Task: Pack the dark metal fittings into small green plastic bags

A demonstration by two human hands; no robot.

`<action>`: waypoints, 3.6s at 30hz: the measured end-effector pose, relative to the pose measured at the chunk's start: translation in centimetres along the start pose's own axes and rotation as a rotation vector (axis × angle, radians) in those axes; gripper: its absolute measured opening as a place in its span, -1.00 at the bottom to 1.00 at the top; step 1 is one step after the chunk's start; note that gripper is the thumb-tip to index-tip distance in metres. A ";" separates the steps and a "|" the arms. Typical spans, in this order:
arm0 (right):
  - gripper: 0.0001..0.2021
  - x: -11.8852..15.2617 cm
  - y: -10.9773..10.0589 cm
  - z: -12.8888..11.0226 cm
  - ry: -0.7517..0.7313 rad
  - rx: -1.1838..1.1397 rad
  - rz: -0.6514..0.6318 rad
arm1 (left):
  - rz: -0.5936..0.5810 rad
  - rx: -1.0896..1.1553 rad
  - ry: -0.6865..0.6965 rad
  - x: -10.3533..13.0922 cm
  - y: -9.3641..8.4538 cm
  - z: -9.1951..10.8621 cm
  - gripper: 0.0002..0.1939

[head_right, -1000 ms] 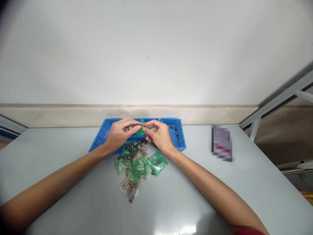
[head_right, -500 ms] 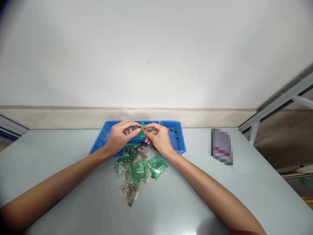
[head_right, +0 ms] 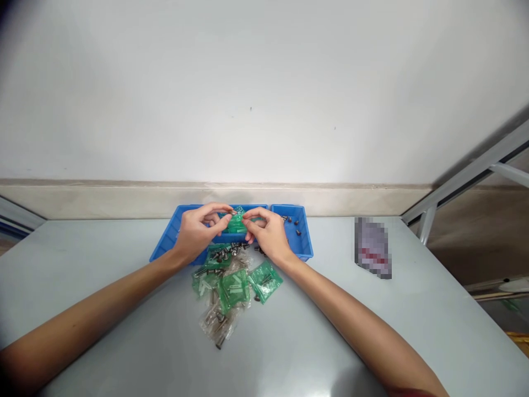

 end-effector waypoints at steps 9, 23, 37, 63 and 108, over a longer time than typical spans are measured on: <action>-0.85 0.1 -0.1 -0.2 -0.025 0.037 0.000 | 0.010 -0.004 0.084 -0.2 0.1 0.3 -0.80; -0.83 0.2 0.0 -0.1 -0.035 0.041 -0.035 | -0.101 0.200 -0.062 0.0 0.6 -0.7 -0.72; -0.79 0.4 0.0 -0.6 -0.067 0.121 -0.033 | -0.123 0.185 -0.080 0.0 0.5 -0.3 -0.69; -0.84 -2.6 -6.0 -6.7 -0.354 1.301 -0.153 | -0.007 -0.015 -0.012 -0.1 0.1 0.1 -0.75; -0.77 5.7 0.5 -7.9 -0.223 0.733 -0.435 | -0.101 -0.057 0.123 0.1 0.5 -0.2 -0.73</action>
Point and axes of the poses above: each hand's wrist, its own x-axis away from the middle knuckle, its own y-axis out of the palm, z = x × y, the point moved 3 cm from there along -x, towards the middle knuckle, and after that the axes turned 10 degrees about z, right-handed, at the moved point
